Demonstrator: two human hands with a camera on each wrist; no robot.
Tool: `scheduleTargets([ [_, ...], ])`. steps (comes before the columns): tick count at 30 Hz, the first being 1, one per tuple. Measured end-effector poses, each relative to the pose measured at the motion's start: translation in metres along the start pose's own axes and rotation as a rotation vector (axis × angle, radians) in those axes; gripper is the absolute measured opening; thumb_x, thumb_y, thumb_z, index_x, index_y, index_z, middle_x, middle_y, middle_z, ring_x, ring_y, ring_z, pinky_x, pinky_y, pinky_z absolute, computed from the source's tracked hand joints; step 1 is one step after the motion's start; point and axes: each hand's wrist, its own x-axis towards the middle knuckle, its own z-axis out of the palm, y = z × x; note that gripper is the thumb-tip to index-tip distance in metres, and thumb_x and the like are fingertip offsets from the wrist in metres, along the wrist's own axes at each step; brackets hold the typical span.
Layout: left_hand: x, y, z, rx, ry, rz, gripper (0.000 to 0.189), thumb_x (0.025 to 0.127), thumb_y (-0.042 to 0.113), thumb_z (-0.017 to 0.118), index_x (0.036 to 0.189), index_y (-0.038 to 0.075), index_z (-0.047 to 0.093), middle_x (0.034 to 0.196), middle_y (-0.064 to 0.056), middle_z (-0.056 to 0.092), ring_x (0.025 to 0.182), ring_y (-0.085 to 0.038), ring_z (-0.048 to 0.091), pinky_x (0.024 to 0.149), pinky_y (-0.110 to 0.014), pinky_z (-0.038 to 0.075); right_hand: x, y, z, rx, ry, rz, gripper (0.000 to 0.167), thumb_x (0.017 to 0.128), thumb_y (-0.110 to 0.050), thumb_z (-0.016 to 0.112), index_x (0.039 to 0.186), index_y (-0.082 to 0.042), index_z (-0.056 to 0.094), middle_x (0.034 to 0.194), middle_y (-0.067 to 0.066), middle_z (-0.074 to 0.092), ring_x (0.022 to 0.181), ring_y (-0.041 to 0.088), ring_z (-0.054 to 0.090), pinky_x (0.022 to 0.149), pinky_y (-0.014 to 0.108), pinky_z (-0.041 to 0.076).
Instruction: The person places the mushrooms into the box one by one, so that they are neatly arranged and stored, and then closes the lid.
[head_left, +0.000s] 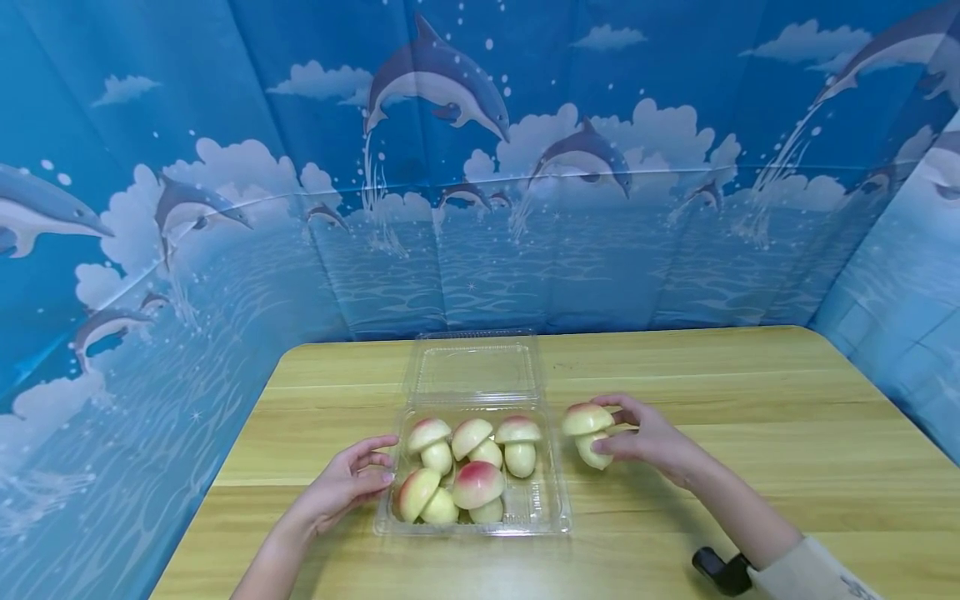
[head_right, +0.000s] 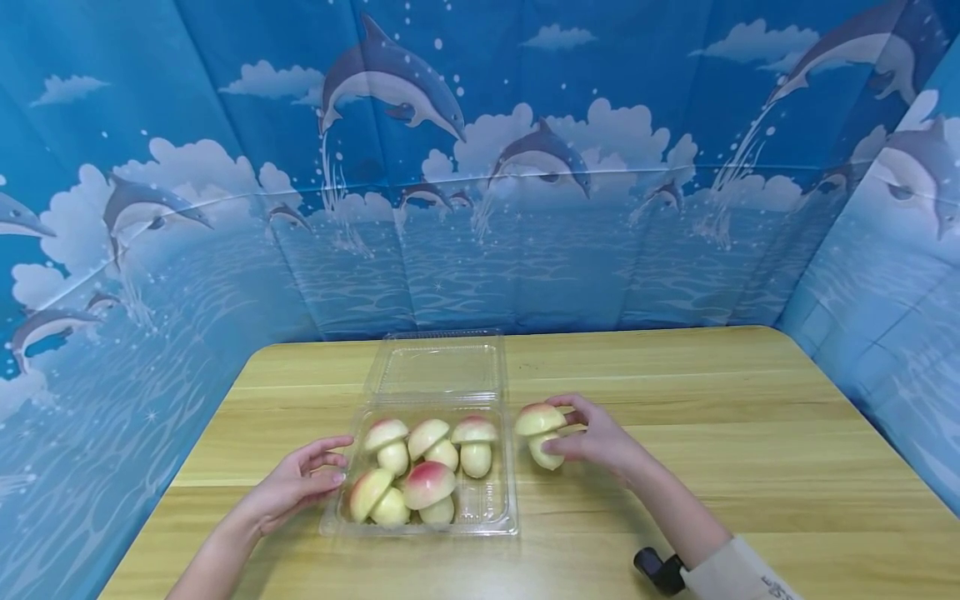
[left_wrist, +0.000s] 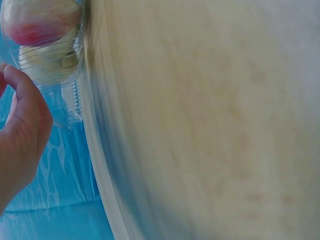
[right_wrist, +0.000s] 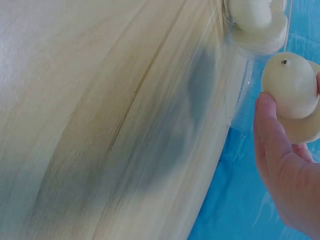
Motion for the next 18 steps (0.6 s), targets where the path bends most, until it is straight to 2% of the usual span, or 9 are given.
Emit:
scheduleTargets([
  [10,0.000,0.000,0.000,-0.004,-0.004,0.004,0.064,0.088,0.002,0.059,0.142,-0.005,0.026,0.107,-0.008,0.046,0.082,-0.008,0.056,0.071,-0.022,0.049,-0.003,-0.005,0.007,0.027,-0.057,-0.023,0.072,0.079,-0.008,0.072,0.138,0.003,0.031,0.115,0.024,0.044,0.088,0.026,0.060,0.078,0.043,0.052],
  [18,0.000,0.002,0.001,-0.011,-0.001,0.003,0.063,0.088,0.002,0.059,0.141,-0.005,0.026,0.106,-0.007,0.047,0.082,-0.008,0.056,0.072,-0.022,0.049,-0.003,-0.009,0.014,0.037,-0.091,-0.046,0.072,0.078,-0.008,0.073,0.136,0.004,0.033,0.110,0.021,0.048,0.087,0.025,0.060,0.075,0.037,0.052],
])
